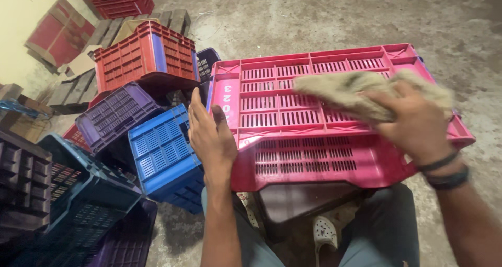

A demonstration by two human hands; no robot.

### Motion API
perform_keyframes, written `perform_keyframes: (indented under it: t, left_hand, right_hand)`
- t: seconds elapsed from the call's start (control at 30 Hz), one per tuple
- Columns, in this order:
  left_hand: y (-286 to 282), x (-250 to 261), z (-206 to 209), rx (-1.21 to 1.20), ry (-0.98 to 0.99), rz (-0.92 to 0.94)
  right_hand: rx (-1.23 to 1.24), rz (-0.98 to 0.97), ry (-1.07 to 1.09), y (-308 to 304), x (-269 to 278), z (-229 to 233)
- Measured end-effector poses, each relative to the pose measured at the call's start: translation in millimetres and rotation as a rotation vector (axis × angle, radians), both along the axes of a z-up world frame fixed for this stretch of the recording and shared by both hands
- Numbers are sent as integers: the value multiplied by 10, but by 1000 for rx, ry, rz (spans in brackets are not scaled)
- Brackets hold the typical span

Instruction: The person wipes the interior and exterior surfaces of a pink plastic crate using a cloth. They rotate and flip the crate to clean multiple sides and the bottom, then set it aside.

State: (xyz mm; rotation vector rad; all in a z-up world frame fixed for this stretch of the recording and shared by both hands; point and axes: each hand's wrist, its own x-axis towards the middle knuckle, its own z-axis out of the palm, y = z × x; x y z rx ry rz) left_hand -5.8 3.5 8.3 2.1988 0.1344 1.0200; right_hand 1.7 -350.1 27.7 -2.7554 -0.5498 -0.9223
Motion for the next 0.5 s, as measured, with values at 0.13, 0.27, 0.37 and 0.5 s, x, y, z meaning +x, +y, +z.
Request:
perform_keyframes:
  t: [0.13, 0.27, 0.37, 0.5]
  left_hand:
    - [-13, -2, -6, 8, -7, 2]
    - [-8, 12, -19, 13, 30, 3]
    - [-17, 27, -31, 46, 56, 33]
    - [-50, 73, -54, 71, 91, 42]
  right_hand:
    - [48, -192, -29, -576, -155, -46]
    - [91, -208, -70, -534, -201, -160]
    - [101, -288, -245, -188, -248, -321]
    - [358, -364, -192, 379, -253, -378]
